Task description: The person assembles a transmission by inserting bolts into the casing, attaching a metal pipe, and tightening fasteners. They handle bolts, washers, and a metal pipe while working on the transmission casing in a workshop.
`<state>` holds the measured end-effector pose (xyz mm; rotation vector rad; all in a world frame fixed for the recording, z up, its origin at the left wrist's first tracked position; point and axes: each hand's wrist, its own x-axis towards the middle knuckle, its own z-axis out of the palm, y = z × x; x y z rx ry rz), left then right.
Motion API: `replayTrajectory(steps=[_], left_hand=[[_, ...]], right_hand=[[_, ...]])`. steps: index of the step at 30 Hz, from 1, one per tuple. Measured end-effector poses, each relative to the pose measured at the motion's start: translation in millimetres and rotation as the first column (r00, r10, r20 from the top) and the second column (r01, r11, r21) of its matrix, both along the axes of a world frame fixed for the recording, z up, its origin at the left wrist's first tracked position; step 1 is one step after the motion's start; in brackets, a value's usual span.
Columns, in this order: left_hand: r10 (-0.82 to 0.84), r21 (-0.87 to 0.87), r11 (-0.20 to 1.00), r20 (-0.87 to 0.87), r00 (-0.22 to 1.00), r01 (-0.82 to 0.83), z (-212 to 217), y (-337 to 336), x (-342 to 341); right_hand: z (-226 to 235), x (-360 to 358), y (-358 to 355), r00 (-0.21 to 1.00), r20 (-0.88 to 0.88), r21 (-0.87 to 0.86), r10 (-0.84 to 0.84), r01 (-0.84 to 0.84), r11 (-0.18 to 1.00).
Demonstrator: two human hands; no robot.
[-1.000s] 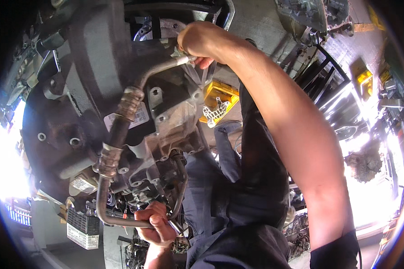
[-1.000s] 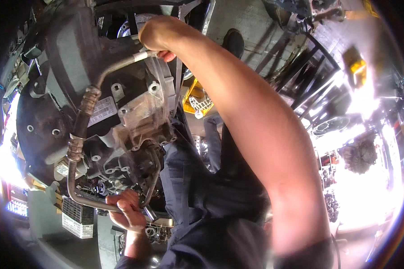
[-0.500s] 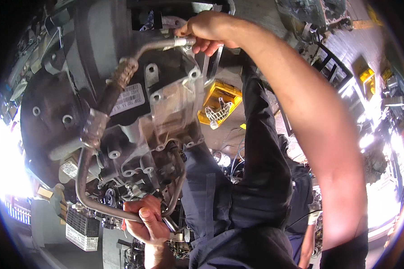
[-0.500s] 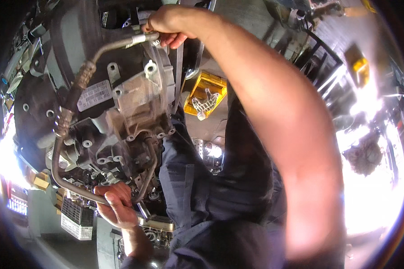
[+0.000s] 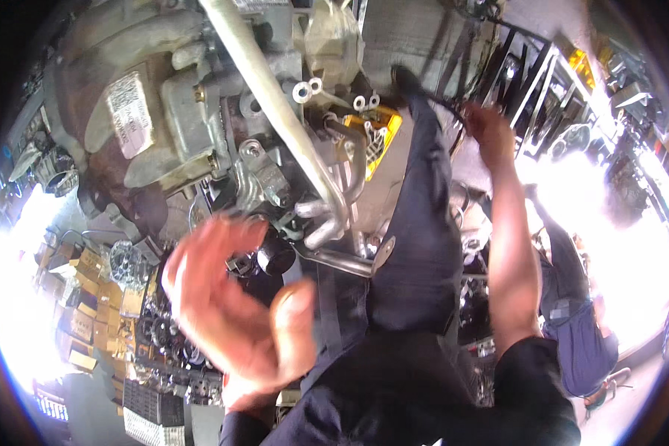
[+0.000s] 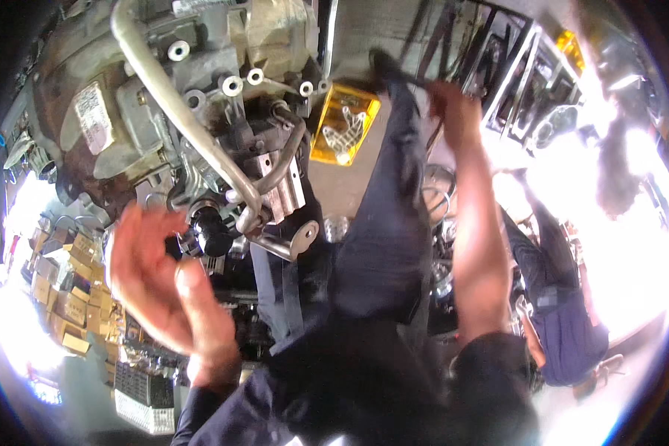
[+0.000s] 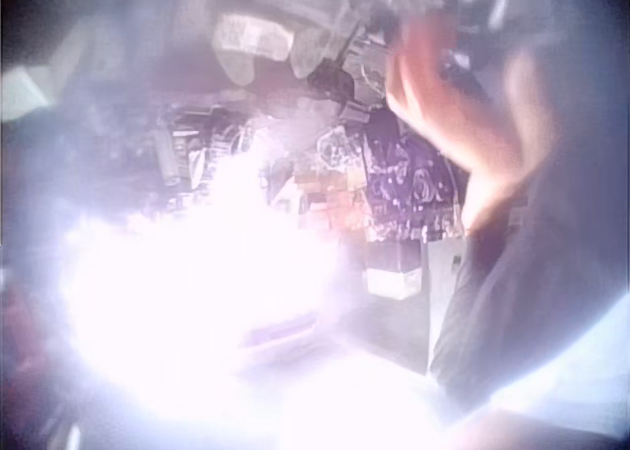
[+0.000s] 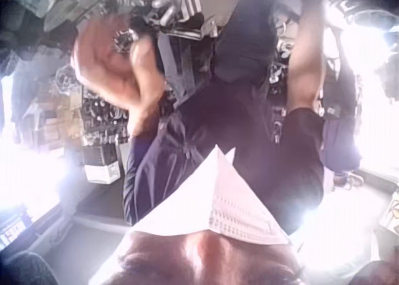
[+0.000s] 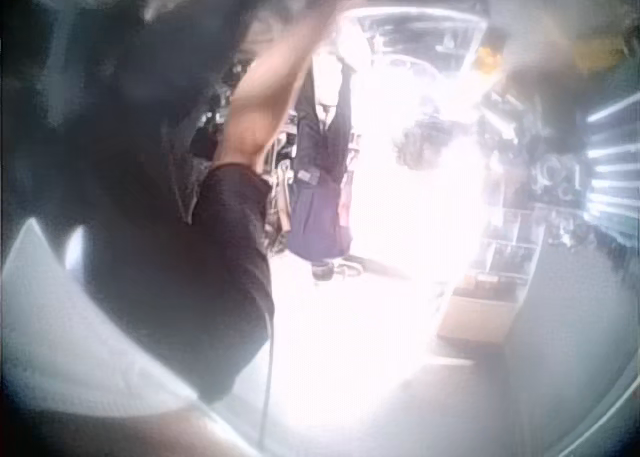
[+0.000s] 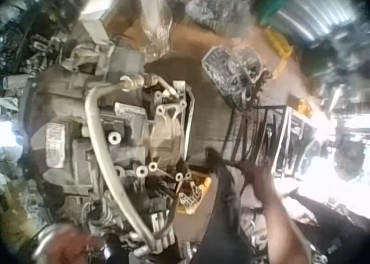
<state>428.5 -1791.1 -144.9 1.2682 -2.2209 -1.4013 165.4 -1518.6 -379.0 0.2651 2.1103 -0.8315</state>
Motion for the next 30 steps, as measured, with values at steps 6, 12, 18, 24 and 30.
replayTrajectory(steps=[6,12,18,24,30], left_hand=[[0.047,-0.264,0.964,0.012,0.999,-0.042,18,32,80],[0.029,-0.074,0.996,-0.200,0.979,-0.044,-27,164,92],[-0.215,0.146,0.969,0.117,0.970,0.197,-236,299,48],[-0.355,0.544,0.813,0.177,0.918,0.209,-384,389,70],[-0.543,0.518,0.768,0.215,0.812,0.376,-423,406,120]], right_hand=[[0,111,73,0.957,0.187,-0.072,-0.223,0.240,0.968],[-127,138,112,0.938,0.341,-0.053,0.064,-0.049,0.997],[-291,164,154,0.722,0.148,0.164,0.676,-0.692,0.703],[-345,193,175,0.745,0.065,0.067,0.664,-0.667,0.742],[-399,210,168,0.672,-0.218,0.165,0.708,-0.689,0.705]])
